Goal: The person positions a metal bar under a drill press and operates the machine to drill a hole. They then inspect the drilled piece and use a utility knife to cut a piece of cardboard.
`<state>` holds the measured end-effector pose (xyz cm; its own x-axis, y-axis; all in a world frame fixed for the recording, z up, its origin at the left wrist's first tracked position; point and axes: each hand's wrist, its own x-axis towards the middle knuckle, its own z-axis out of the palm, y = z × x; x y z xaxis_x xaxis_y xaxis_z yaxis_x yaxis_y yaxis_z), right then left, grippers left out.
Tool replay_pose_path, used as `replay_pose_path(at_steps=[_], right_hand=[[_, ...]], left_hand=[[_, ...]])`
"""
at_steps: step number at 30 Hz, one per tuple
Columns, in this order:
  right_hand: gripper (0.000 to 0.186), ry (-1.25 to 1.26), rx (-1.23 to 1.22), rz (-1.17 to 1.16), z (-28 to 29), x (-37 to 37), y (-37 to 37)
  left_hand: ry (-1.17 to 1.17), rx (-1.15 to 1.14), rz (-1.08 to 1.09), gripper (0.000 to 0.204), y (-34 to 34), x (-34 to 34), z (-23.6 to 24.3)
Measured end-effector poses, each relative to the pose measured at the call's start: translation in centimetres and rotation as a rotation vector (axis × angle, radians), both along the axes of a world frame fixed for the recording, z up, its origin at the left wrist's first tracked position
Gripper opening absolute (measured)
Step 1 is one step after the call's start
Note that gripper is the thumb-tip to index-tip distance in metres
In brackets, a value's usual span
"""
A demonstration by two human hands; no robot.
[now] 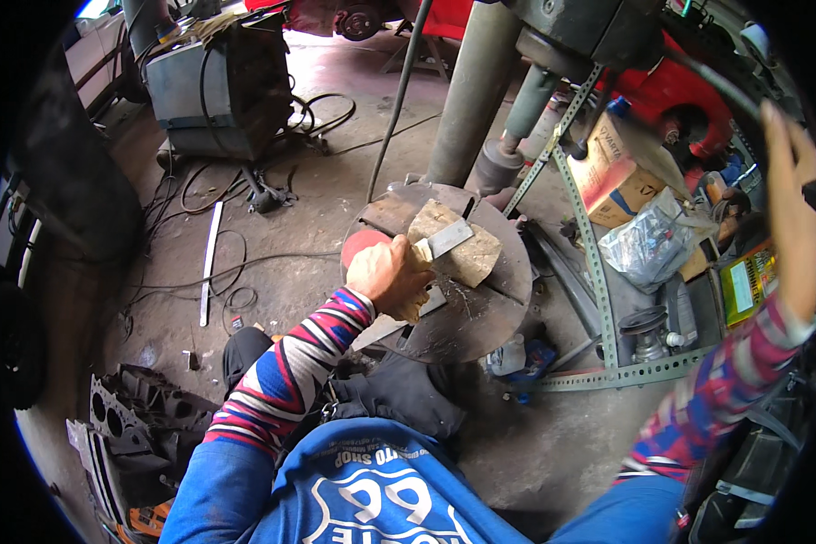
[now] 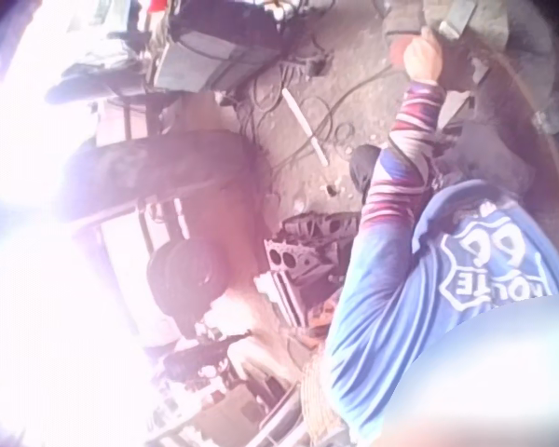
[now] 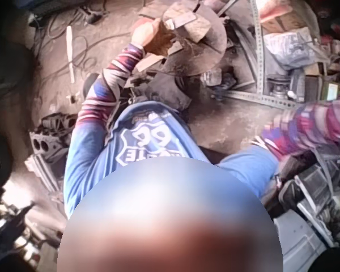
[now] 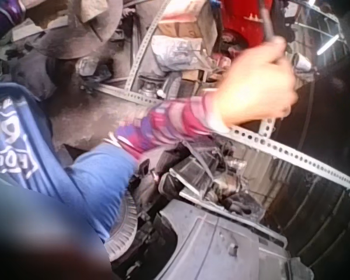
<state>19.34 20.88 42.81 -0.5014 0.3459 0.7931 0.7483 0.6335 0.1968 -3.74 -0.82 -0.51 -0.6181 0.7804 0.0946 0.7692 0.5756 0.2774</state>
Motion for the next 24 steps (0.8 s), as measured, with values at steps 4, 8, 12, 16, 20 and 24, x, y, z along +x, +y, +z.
replay_pose_path(at_steps=[4, 8, 12, 16, 20, 24], right_hand=[[0.039, 0.269, -0.195, 0.277, -13.2, -0.8, -0.6], [0.050, 0.297, -0.584, 0.585, -18.5, -6.8, 2.2], [0.068, 0.562, -1.062, 0.996, -13.4, -14.9, 6.9], [0.073, 0.658, -1.132, 1.116, -14.8, -15.6, 7.6], [0.073, 0.758, -0.953, 1.238, -17.1, -16.2, 7.7], [0.045, 0.848, -0.873, 1.414, -18.0, -18.2, 8.4]], left_hand=[[-0.042, 0.102, 0.121, 0.042, 0.2, 0.8, 0.4], [-0.113, 0.122, 0.206, 0.057, 0.1, 2.0, 2.5], [-0.101, 0.101, 0.185, 0.058, 0.3, 2.2, 2.7], [-0.005, 0.035, 0.110, 0.058, 0.5, 1.6, 1.7], [-0.021, 0.046, 0.121, 0.059, 0.6, 1.7, 1.3], [-0.004, -0.045, 0.099, 0.049, 0.5, 2.2, 1.3]])
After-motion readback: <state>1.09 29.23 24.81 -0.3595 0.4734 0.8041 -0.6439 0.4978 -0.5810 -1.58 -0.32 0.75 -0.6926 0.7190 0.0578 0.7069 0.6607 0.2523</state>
